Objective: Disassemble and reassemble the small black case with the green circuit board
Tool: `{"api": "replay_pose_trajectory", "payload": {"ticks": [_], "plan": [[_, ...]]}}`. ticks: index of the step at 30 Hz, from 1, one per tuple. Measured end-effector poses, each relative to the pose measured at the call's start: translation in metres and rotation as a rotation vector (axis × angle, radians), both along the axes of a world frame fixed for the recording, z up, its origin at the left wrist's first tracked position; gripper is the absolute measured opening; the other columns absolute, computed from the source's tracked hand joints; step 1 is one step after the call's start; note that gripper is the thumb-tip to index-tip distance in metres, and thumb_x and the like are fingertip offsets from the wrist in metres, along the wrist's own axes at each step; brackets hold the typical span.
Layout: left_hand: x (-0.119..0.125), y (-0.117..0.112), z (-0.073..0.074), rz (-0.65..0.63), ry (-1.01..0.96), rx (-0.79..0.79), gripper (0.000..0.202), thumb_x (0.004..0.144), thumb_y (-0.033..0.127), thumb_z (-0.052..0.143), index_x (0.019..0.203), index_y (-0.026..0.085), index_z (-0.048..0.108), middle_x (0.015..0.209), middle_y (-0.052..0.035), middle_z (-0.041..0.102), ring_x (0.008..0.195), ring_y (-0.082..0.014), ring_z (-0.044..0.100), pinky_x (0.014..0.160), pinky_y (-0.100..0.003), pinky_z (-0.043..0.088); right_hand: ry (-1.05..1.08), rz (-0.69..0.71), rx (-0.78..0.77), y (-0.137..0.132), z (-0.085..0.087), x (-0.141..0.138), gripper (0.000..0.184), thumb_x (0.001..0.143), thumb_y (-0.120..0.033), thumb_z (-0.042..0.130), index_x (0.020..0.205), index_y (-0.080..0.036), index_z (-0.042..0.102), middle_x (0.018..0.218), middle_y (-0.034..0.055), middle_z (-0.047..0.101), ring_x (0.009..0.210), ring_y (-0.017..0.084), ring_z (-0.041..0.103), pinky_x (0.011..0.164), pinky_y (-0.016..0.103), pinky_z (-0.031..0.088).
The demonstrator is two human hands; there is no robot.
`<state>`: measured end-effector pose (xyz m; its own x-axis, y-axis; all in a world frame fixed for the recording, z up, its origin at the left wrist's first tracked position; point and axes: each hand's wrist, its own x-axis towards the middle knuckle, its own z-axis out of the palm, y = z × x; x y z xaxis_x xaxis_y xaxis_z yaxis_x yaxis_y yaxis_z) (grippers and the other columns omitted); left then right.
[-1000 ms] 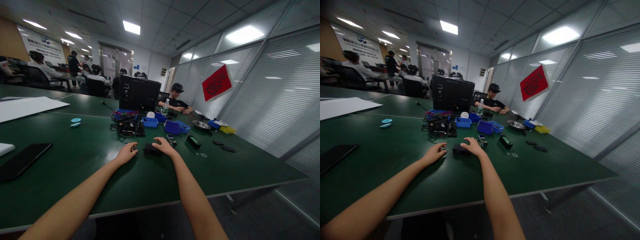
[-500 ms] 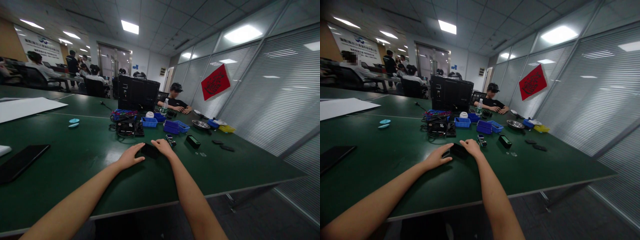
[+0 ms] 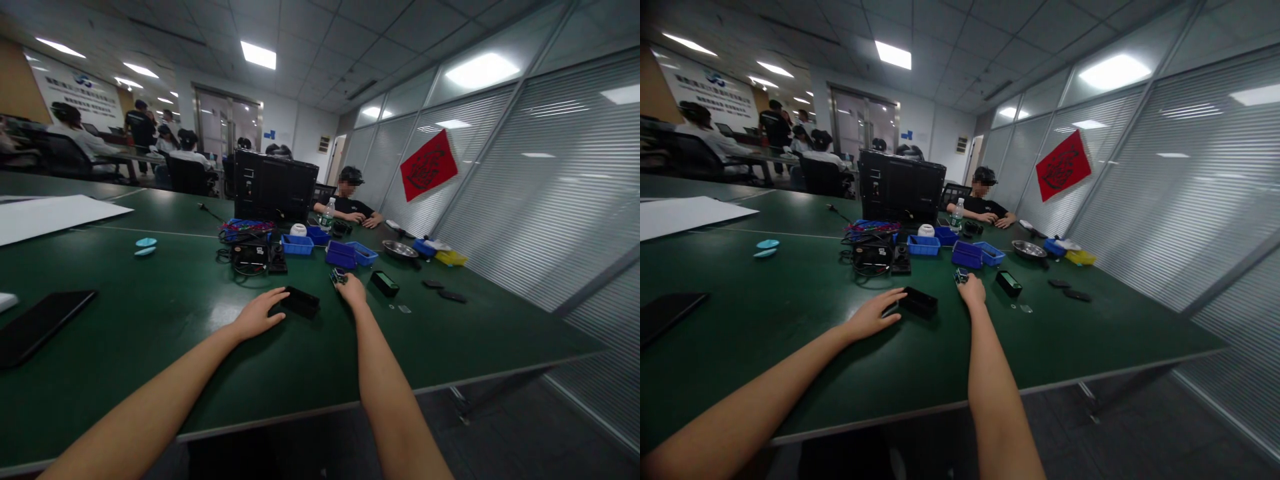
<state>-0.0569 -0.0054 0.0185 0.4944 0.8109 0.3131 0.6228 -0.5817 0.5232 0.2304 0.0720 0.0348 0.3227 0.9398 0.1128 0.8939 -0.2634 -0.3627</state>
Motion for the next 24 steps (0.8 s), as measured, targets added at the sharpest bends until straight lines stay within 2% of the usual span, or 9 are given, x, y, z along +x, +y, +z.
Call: {"api": "replay_pose_trajectory", "payload": {"ticks": [5,11,14,18,24], "plan": [[-0.001,0.001,-0.002,-0.003,-0.001,0.026,0.053,0.076,0.034,0.050,0.128,0.026,0.040,0.138,-0.0018,0.035,0.122,-0.0200,0.036,0.103,-0.036,0.028,0.070,-0.108,-0.009,0.001,0.004,0.013,0.037,0.079,-0.038,0.044,0.108,-0.019,0.056,0.103,0.0116,0.059,0.097,0.025,0.055,0.076,0.034,0.043],[-0.001,0.002,-0.003,-0.009,0.004,0.042,0.053,0.076,0.033,0.050,0.128,0.027,0.039,0.137,-0.0017,0.035,0.122,-0.0202,0.037,0.102,-0.035,0.029,-0.016,-0.188,0.056,-0.002,0.004,0.016,0.048,0.077,-0.048,0.046,0.113,-0.017,0.053,0.111,0.0160,0.053,0.104,0.030,0.049,0.080,0.040,0.041],[-0.001,0.002,-0.004,-0.004,-0.001,0.049,0.054,0.075,0.033,0.051,0.128,0.028,0.039,0.137,-0.0018,0.036,0.121,-0.0205,0.038,0.102,-0.035,0.030,-0.028,-0.192,0.044,-0.002,0.001,0.014,0.052,0.073,-0.045,0.054,0.116,-0.017,0.050,0.114,0.0173,0.050,0.106,0.030,0.047,0.081,0.040,0.041],[-0.001,0.002,-0.004,-0.004,0.002,0.042,0.054,0.075,0.033,0.051,0.128,0.027,0.040,0.137,-0.0022,0.036,0.121,-0.0209,0.038,0.101,-0.036,0.030,-0.024,-0.153,0.059,0.002,-0.004,0.015,0.045,0.074,-0.033,0.053,0.116,-0.016,0.050,0.112,0.0170,0.052,0.104,0.027,0.050,0.083,0.036,0.040],[-0.002,0.004,-0.005,-0.016,0.023,0.058,0.054,0.076,0.032,0.050,0.128,0.026,0.038,0.138,-0.0023,0.035,0.122,-0.0198,0.037,0.102,-0.036,0.029,0.195,-0.100,0.060,0.012,-0.006,0.018,0.036,0.077,-0.035,0.047,0.106,-0.019,0.059,0.099,0.0075,0.063,0.094,0.021,0.058,0.075,0.026,0.043]]}}
